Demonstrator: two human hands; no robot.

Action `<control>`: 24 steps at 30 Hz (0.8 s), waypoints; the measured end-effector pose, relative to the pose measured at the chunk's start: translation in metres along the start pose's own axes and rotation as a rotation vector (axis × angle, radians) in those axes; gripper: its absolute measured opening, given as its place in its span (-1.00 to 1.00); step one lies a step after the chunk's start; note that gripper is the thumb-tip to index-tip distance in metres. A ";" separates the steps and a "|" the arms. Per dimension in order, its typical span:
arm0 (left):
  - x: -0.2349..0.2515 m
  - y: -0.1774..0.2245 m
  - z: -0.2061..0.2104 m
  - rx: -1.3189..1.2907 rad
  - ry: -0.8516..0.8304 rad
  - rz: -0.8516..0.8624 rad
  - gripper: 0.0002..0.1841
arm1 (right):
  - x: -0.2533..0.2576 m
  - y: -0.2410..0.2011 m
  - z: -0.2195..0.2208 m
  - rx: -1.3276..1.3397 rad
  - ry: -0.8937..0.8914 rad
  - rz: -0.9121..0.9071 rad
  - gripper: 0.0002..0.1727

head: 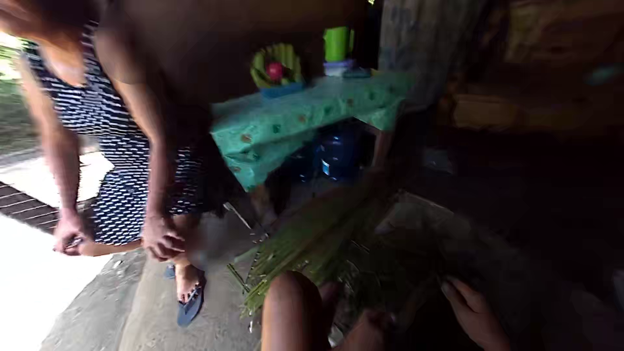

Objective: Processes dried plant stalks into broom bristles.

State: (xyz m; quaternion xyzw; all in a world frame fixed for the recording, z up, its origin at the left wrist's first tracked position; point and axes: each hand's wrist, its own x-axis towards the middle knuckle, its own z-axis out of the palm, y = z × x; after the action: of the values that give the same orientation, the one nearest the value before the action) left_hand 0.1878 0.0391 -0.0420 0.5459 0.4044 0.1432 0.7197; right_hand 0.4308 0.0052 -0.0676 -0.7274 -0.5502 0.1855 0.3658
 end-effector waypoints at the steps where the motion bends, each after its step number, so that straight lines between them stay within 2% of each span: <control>1: 0.001 -0.002 -0.002 -0.019 -0.012 -0.009 -0.73 | 0.002 -0.001 -0.002 0.001 0.063 0.041 -0.57; 3: 0.005 -0.004 -0.005 -0.063 -0.029 -0.032 -0.76 | 0.002 -0.009 -0.010 0.023 0.048 0.110 -0.58; 6: 0.011 -0.007 -0.004 -0.077 -0.006 -0.066 -0.75 | -0.017 -0.038 -0.018 0.147 -0.269 0.151 -0.54; 8: 0.015 -0.007 -0.005 -0.078 -0.001 -0.067 -0.76 | -0.036 -0.051 -0.005 0.182 -0.408 0.031 -0.54; 10: 0.019 -0.009 -0.005 -0.104 -0.017 -0.055 -0.77 | -0.047 -0.047 0.015 0.118 -0.368 -0.192 -0.56; 12: 0.019 -0.011 -0.004 -0.120 -0.028 -0.051 -0.75 | -0.046 -0.039 0.021 0.072 -0.332 -0.255 -0.56; 14: 0.018 -0.010 -0.001 -0.126 -0.061 -0.056 -0.77 | -0.038 -0.032 0.017 0.027 -0.304 -0.194 -0.56; 18: 0.015 -0.008 0.002 -0.148 -0.113 -0.060 -0.75 | -0.012 -0.015 -0.001 -0.073 -0.253 0.055 -0.55; 20: 0.011 -0.008 0.003 -0.169 -0.126 -0.077 -0.75 | -0.002 -0.002 -0.011 -0.031 -0.147 0.177 -0.54; 22: 0.009 -0.009 0.002 -0.172 -0.121 -0.091 -0.74 | 0.000 0.004 -0.018 0.042 -0.076 0.215 -0.55; 24: 0.012 -0.008 0.002 -0.173 -0.097 -0.095 -0.73 | -0.011 -0.008 -0.019 0.150 -0.163 0.200 -0.56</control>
State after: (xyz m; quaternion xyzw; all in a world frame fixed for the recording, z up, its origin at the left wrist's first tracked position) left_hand 0.1950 0.0427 -0.0546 0.4680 0.3807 0.1168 0.7889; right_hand 0.4351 -0.0103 -0.0504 -0.7316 -0.4874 0.3201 0.3531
